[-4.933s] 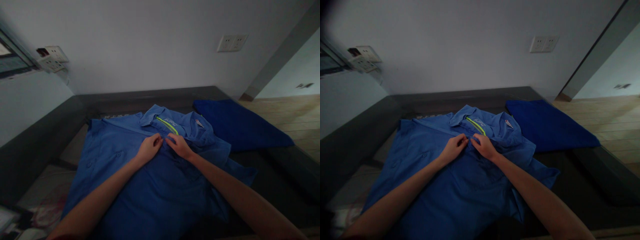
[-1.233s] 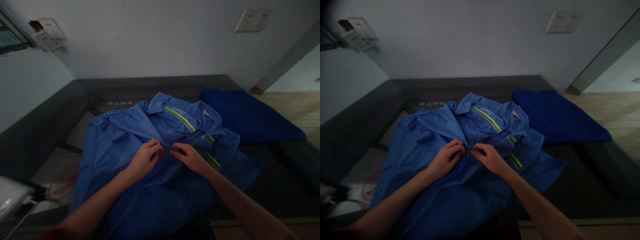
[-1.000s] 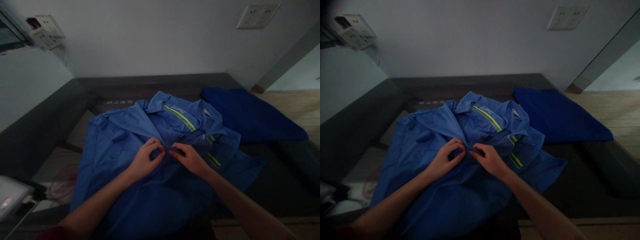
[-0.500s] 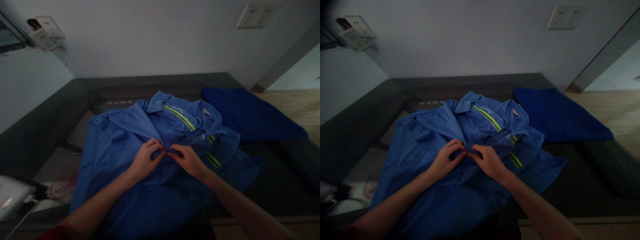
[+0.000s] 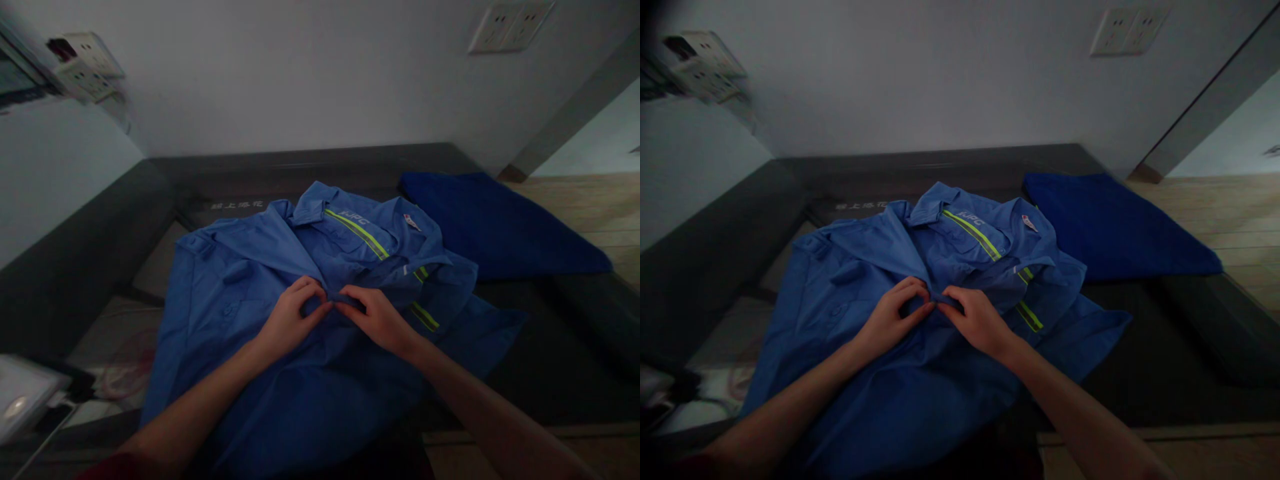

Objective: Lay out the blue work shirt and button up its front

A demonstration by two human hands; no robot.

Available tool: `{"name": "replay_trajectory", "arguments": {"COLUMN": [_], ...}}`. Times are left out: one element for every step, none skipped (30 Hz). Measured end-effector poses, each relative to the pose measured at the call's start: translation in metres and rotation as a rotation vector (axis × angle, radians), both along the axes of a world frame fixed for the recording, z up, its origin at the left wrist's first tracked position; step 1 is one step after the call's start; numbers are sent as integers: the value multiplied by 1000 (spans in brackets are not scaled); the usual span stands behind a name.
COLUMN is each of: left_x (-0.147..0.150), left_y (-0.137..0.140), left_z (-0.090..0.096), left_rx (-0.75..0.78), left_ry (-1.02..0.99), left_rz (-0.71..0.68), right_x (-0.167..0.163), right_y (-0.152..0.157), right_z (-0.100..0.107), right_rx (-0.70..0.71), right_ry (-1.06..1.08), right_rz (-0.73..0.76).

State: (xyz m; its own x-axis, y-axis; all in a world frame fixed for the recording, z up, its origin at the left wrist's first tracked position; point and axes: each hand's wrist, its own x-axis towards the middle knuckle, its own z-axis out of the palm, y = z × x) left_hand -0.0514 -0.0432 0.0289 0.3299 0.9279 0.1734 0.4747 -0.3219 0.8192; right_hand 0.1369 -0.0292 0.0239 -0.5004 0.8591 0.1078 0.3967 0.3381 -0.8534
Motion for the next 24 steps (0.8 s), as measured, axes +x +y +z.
{"name": "replay_trajectory", "arguments": {"left_x": [0, 0, 0, 0, 0, 0, 0, 0, 0, 0, 1, 1, 2, 2, 3, 3, 3, 4, 4, 5, 5, 5, 6, 6], "left_y": [0, 0, 0, 0, 0, 0, 0, -1, -1, -2, -2, -2, -3, -3, -3, -4, -4, -4, -5, -5, -6, -7, -7, -8], "left_z": [-1, -1, -1, -2, -2, -2, -1, -1, -1, -1, 0, 0, 0, 1, 1, 1, 1, 1, 0, 0, -1, -2, -3, -5], "left_rx": [-4, -6, -8, -10, -9, -5, 1, 10, 19, 29, 37, 44, 51, 58, 67, 76, 85, 95, 105, 117, 129, 144, 163, 182], "left_ry": [-2, -6, -10, -13, -14, -13, -11, -5, 3, 15, 31, 48, 67, 84, 100, 115, 126, 136, 144, 152, 165, 183, 207, 233], "left_rz": [1, 0, -3, -6, -9, -10, -10, -8, -5, -1, 4, 7, 9, 13, 17, 22, 28, 35, 44, 52, 60, 67, 72, 75], "right_x": [0, 0, 0, 0, 0, 1, 1, 1, 1, 1, 0, 0, 0, 0, -1, -1, -2, -3, -3, -4, -5, -6, -7, -8], "right_y": [0, 0, 0, 0, 1, 1, 2, 2, 2, 2, 2, 1, 1, 0, -1, -2, -3, -4, -5, -6, -7, -8, -9, -10], "right_z": [0, 0, 1, 2, 3, 4, 5, 6, 7, 7, 8, 8, 8, 8, 8, 8, 8, 8, 8, 7, 7, 6, 5, 5], "right_rx": [-1, -6, -16, -27, -37, -46, -52, -55, -54, -52, -51, -50, -49, -46, -38, -25, -7, 14, 36, 57, 74, 87, 100, 111], "right_ry": [1, 0, 0, 0, 3, 4, 2, -3, -9, -16, -24, -31, -38, -45, -51, -57, -62, -66, -73, -81, -93, -107, -121, -134], "right_rz": [1, 5, 11, 18, 24, 26, 23, 19, 10, 0, -10, -19, -26, -33, -38, -41, -41, -42, -43, -43, -43, -40, -36, -30]}}
